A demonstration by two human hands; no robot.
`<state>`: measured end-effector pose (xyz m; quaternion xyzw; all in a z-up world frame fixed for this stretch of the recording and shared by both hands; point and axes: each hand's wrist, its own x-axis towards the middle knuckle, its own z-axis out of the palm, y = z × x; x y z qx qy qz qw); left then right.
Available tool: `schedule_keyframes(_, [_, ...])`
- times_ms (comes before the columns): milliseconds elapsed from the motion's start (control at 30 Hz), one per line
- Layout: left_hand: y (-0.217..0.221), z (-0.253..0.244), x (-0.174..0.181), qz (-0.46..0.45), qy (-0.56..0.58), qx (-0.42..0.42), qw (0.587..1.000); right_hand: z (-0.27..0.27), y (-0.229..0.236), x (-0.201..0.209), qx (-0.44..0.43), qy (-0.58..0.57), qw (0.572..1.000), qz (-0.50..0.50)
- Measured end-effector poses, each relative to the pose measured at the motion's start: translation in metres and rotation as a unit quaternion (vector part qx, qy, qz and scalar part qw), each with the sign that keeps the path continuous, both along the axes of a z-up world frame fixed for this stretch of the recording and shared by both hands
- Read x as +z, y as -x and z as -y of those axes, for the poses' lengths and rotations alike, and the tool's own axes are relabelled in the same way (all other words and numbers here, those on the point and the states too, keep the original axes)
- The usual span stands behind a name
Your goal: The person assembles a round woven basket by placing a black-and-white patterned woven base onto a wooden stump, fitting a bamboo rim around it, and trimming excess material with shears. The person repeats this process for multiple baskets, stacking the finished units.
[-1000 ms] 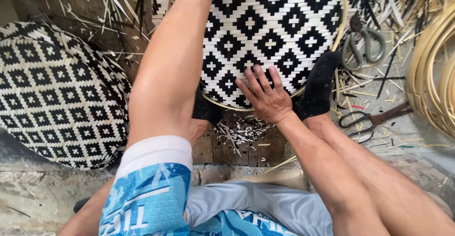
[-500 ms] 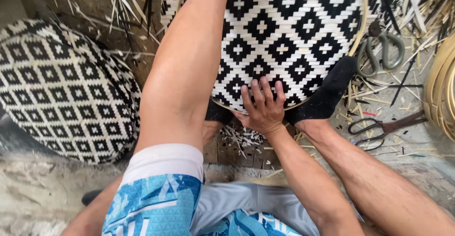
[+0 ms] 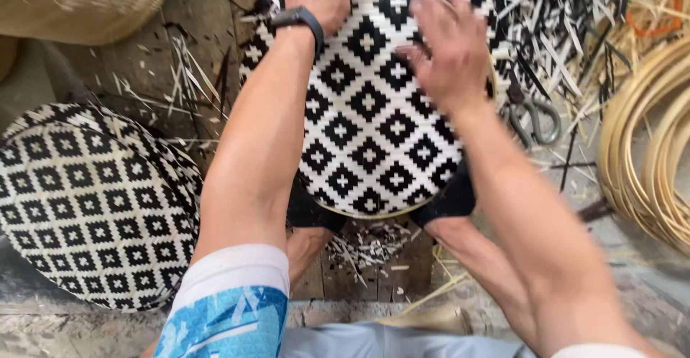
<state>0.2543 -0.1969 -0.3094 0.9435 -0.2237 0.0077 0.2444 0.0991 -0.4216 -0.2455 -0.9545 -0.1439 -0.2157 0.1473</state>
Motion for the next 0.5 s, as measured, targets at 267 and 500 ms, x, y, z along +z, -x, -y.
schedule_keyframes(267, [-0.012, 0.009, 0.035, -0.300, -0.019, 0.070, 0.951, 0.033, -0.099, -0.045, -0.017, -0.207, 0.899, -0.386])
schedule_keyframes(500, [-0.037, 0.013, 0.021, -0.366, -0.020, 0.074, 0.927, 0.041, -0.062, -0.024, -0.066, -0.112, 0.983, -0.127])
